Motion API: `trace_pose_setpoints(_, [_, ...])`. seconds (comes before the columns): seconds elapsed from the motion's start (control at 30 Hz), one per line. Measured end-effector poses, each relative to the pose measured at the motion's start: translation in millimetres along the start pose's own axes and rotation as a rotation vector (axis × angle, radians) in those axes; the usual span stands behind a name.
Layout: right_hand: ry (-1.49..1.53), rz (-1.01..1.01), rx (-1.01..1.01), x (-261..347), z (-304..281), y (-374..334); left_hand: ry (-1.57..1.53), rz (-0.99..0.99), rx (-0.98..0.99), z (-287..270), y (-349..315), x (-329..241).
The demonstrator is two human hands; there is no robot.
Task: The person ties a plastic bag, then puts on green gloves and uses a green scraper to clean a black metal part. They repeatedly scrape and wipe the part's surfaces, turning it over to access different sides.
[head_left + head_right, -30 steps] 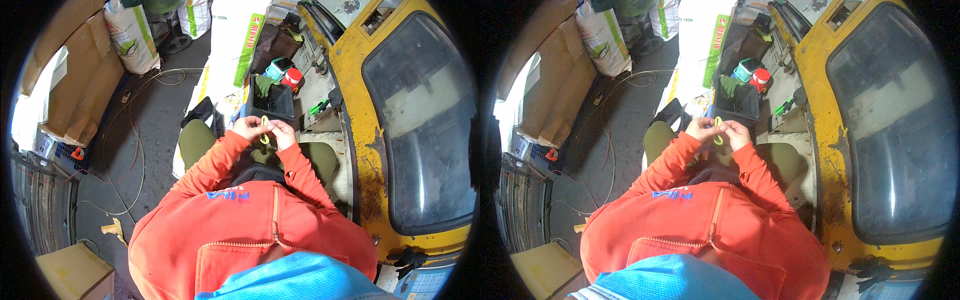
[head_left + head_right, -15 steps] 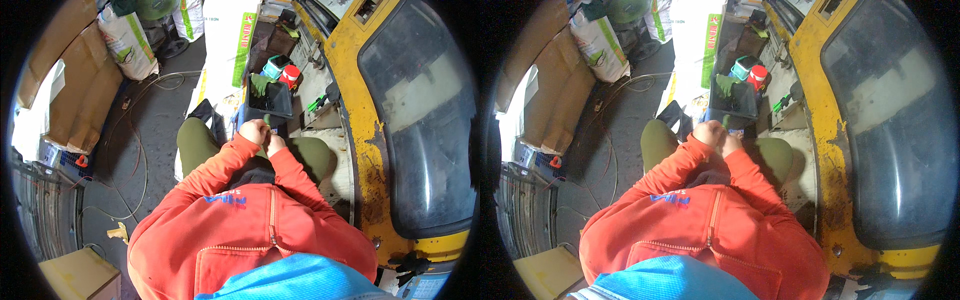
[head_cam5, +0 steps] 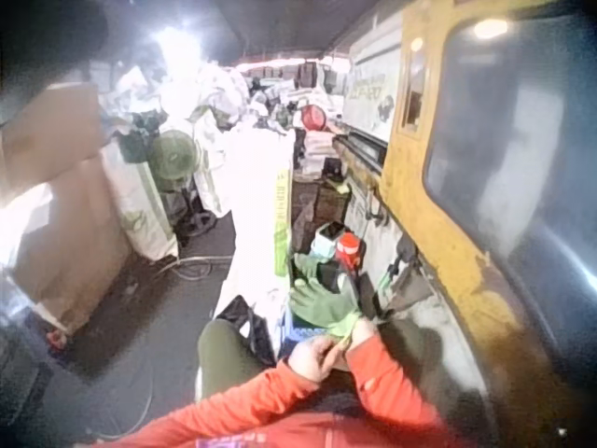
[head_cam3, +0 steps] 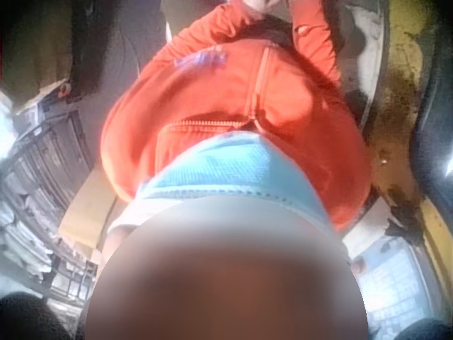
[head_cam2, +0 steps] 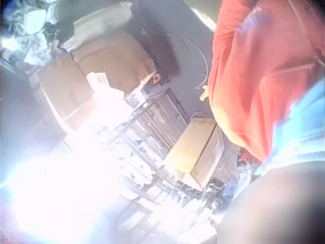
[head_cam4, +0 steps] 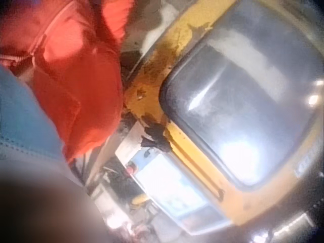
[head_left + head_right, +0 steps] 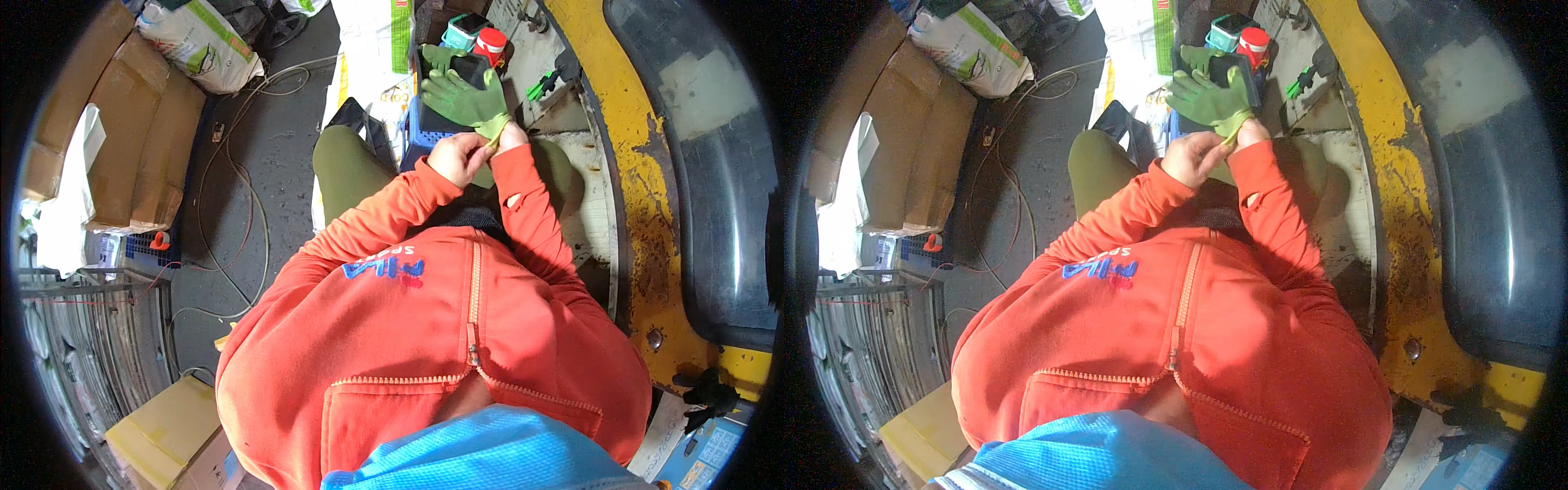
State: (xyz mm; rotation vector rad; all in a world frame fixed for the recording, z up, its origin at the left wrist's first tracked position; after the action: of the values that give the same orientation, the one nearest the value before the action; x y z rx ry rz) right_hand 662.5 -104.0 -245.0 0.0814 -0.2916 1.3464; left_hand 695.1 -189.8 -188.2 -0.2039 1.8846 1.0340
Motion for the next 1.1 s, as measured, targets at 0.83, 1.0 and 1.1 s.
trace_pose_setpoints(0.83, [-0.763, -0.137, -0.123, 39.2, 33.1, 84.6, -0.738, -0.55, -0.123, -7.4, 43.7, 19.7])
trace_pose_setpoints(1.0, [-0.725, -0.344, -0.374, 68.5, 88.4, 57.5, -0.464, -0.251, -0.027, 0.8, 55.1, -21.1])
trace_pose_setpoints(1.1, [-0.152, -0.443, 0.258, 67.1, 175.3, 16.5, -0.006, 0.197, -0.347, -40.6, 60.0, -59.4])
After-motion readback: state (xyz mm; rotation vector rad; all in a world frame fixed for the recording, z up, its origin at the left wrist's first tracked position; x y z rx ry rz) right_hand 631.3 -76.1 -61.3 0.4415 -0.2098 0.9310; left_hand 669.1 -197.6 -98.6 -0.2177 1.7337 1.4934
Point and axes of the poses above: each hand's wrist, its own y-axis towards the middle knuckle, its own z-axis out of the palm, x = y × z, the point moved 10 cm from there along y, towards the middle knuckle, and after that the axes turned 11 degrees about -x, right-handed, at the moved point
